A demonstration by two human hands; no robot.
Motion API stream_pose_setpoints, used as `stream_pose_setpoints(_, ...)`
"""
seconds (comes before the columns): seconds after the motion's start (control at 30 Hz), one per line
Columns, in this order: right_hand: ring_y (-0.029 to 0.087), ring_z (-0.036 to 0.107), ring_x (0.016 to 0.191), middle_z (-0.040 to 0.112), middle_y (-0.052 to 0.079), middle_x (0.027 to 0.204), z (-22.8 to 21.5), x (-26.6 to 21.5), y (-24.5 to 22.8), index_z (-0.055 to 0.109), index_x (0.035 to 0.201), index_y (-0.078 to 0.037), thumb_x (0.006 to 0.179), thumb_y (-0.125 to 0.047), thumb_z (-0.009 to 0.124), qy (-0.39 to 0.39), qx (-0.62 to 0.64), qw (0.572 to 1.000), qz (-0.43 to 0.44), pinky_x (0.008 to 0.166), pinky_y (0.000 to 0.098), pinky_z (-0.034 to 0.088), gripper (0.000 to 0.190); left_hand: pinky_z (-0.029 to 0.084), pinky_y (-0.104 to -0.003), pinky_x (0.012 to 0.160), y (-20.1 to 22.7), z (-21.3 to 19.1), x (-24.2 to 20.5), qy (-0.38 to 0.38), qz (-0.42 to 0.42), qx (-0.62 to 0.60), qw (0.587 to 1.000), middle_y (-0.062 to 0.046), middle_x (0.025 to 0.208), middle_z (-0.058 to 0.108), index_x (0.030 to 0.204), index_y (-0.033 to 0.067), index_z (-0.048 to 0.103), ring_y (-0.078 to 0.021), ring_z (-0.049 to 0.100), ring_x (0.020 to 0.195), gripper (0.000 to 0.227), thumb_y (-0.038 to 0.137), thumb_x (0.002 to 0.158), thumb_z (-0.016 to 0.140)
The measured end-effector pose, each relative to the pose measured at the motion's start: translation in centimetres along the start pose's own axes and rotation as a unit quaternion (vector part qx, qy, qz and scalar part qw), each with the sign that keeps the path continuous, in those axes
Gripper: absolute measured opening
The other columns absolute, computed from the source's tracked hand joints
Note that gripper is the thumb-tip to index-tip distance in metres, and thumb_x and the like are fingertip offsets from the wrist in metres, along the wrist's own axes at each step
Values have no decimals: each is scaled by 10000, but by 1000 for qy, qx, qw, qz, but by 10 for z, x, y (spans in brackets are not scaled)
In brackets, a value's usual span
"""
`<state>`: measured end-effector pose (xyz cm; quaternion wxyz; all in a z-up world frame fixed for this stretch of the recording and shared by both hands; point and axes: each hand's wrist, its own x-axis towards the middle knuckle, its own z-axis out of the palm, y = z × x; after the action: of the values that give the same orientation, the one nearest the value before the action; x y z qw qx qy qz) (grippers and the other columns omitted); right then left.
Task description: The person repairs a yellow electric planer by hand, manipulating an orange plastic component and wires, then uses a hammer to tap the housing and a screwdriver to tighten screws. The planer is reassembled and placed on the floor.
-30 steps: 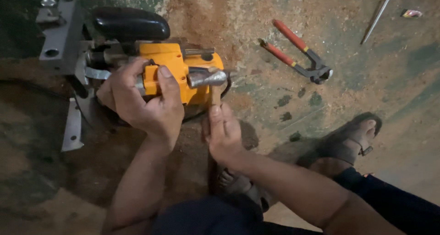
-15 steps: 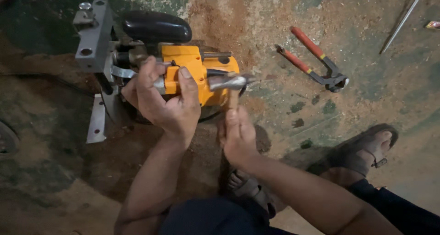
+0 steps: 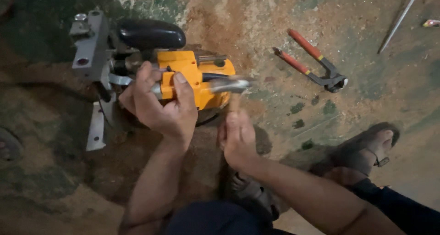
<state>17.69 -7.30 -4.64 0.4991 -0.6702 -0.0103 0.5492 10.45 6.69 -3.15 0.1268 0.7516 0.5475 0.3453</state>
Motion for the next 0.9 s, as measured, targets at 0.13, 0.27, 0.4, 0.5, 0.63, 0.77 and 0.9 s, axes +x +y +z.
stream_pose_setpoints(0.13,95,525,547,536,1,676,1,-4,-5,450,1013,-78,1103,-350,419,-42,-112,992,-31,484,264,469,288,433,-387,982,-3,-4,-4,-6,35,40,999,-70,1132,671,1353,-13,587,-252,545,1068,389,128,1031,754)
stream_pose_setpoints(0.27,106,512,586,544,8,732,-13,7,-37,491,1074,-48,1125,-365,415,-63,-52,996,-19,530,260,456,330,477,-369,964,-5,1,-4,0,39,50,998,-96,1165,651,1345,-20,602,-265,549,1083,363,119,1048,757)
stream_pose_setpoints(0.4,120,557,684,556,30,937,-31,15,-69,484,1257,-36,1141,-388,428,-113,79,985,-107,618,283,521,375,538,-357,978,-7,5,-17,2,-20,0,1000,-127,1210,619,1339,-25,591,-240,586,1112,347,149,1090,760)
stream_pose_setpoints(0.5,111,561,677,578,42,1019,-27,19,-91,368,1474,-55,1109,-389,428,-67,111,986,-105,584,279,531,498,559,-353,940,-3,9,-12,2,-48,3,999,-132,1218,637,1325,-26,610,-226,634,1067,390,180,1061,809)
stream_pose_setpoints(0.63,95,569,545,682,77,1014,-33,23,-115,-4,1650,-164,1099,-368,371,-18,3,989,-150,454,252,525,697,551,-373,896,2,9,-5,12,-32,31,999,-155,1182,611,1260,-24,650,-283,601,1049,322,141,1036,810)
stream_pose_setpoints(0.77,102,523,545,633,94,1009,-49,32,-137,-1,1694,-188,1129,-288,340,-65,16,992,-109,452,267,511,668,548,-383,923,8,3,2,-6,3,52,999,-153,1190,658,1239,-9,675,-295,628,1047,250,131,1066,787)
stream_pose_setpoints(0.9,99,529,470,630,86,939,-41,20,-134,65,1676,-202,1083,-244,343,-120,38,991,38,390,262,495,657,517,-421,972,12,2,9,-26,48,87,995,-146,1143,688,1174,4,684,-331,627,1064,164,138,1080,701)
